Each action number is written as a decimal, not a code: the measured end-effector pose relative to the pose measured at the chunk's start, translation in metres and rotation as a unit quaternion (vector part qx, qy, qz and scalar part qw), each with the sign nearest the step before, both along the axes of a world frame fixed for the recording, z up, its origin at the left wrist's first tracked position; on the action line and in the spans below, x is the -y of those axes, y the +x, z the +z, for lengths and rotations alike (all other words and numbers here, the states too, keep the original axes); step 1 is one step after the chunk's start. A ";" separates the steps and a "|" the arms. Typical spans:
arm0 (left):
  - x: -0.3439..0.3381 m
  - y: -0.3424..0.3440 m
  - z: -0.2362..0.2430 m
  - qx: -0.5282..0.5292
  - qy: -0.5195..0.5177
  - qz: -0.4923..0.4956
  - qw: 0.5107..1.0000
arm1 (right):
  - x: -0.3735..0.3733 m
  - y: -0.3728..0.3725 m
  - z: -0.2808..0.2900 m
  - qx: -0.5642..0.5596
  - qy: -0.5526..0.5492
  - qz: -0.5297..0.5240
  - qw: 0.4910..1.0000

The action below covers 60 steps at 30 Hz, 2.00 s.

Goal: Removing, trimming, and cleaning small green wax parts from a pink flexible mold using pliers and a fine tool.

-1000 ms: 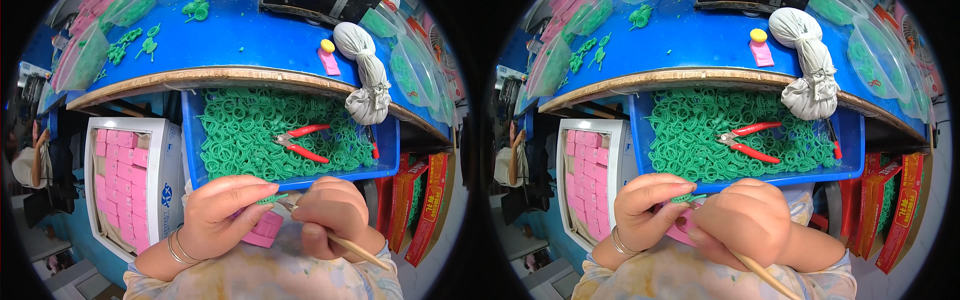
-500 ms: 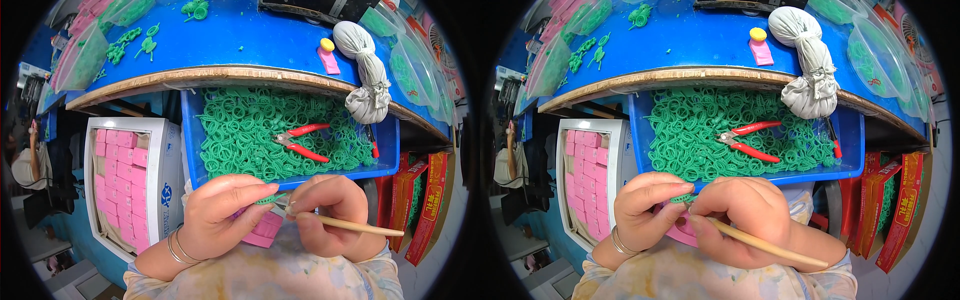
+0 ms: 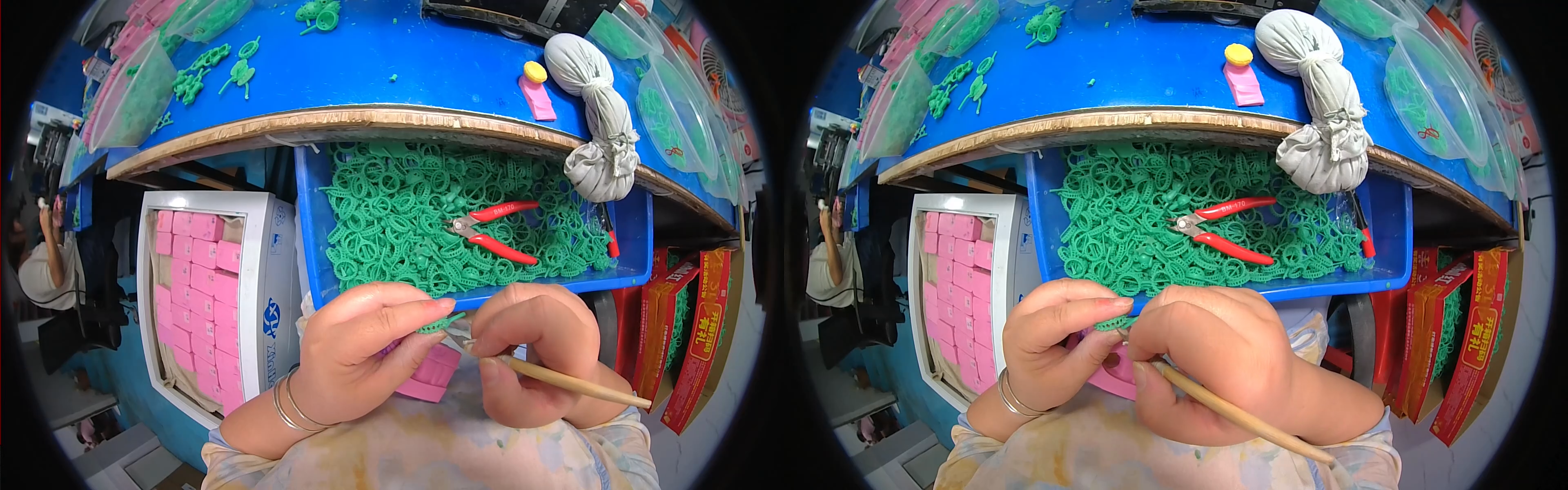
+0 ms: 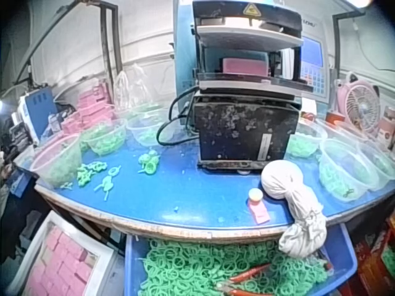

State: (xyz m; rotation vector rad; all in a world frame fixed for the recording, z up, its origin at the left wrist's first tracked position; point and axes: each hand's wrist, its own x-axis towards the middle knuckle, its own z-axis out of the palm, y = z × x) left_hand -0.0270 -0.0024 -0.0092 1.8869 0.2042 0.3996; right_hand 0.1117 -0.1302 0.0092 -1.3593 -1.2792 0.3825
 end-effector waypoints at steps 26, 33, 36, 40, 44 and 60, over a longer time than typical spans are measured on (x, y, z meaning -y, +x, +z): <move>0.000 0.003 -0.002 0.027 0.122 0.016 0.992 | 0.003 -0.004 -0.016 0.266 0.060 -0.020 0.962; 0.002 0.001 0.001 -0.031 0.031 0.025 0.999 | 0.009 0.001 -0.006 0.152 0.007 -0.044 0.987; 0.000 0.000 0.001 -0.024 -0.003 0.023 0.999 | 0.013 0.007 -0.004 0.066 0.008 -0.007 0.998; -0.001 0.001 0.001 -0.019 -0.017 0.023 0.999 | 0.009 0.003 -0.001 0.010 0.028 -0.036 0.999; 0.000 0.001 0.001 -0.019 -0.034 0.031 0.999 | 0.010 -0.002 -0.004 0.040 0.015 -0.022 0.999; 0.002 -0.001 -0.001 -0.014 -0.029 0.030 0.999 | 0.009 -0.007 -0.012 0.080 0.026 -0.062 0.995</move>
